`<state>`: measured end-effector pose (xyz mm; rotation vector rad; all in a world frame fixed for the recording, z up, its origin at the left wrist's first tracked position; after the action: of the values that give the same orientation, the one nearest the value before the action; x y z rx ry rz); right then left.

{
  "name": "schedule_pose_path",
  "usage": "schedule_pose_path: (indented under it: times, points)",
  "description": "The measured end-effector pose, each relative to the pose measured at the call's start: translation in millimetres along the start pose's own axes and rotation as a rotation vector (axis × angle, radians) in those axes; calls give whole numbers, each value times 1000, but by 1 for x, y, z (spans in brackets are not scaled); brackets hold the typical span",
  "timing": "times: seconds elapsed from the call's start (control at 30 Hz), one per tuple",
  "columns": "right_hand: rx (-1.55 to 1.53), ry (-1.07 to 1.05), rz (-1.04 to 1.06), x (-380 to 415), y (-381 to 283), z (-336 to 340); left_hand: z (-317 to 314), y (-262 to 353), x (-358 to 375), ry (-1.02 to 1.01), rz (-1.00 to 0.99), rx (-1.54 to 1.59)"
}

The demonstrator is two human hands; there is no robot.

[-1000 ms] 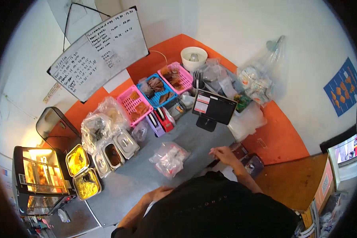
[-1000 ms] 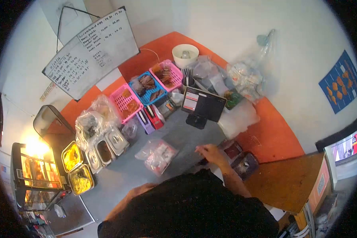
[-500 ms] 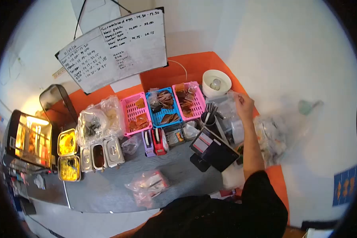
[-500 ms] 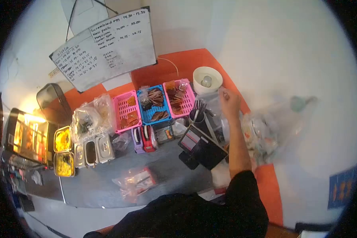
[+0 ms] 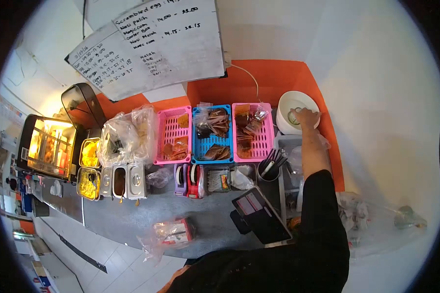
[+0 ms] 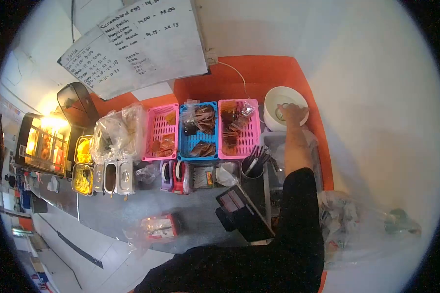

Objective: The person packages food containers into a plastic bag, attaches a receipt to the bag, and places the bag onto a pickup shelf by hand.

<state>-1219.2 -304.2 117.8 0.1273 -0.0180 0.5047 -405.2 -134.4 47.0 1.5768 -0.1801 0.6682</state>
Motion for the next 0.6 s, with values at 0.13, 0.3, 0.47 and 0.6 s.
schedule_pose_path:
  times: [0.13,0.3,0.47,0.6]
  points:
    - [4,-84,61,-14,-7,-1,5,4,-2,3,-6,-109]
    - [15,-63,107,-20,-1,-5,-15,-4,14,-15,-28,-216]
    - [48,-37,134,-21,8,-1,-18,-16,22,0,-109,-362]
    - [-102,37,64,-10,25,48,-42,-32,35,38,-178,-600]
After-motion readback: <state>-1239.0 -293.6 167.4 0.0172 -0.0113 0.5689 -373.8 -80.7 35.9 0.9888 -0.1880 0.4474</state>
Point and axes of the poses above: each hand's wrist, its own x-axis away from the middle knuckle, its own z-axis out of the back of the hand, y = z × x, the point moved 7 cm from there along -x, towards the middle knuckle, and after that the axes turned 4 degrees about x, right-handed, at the moved point
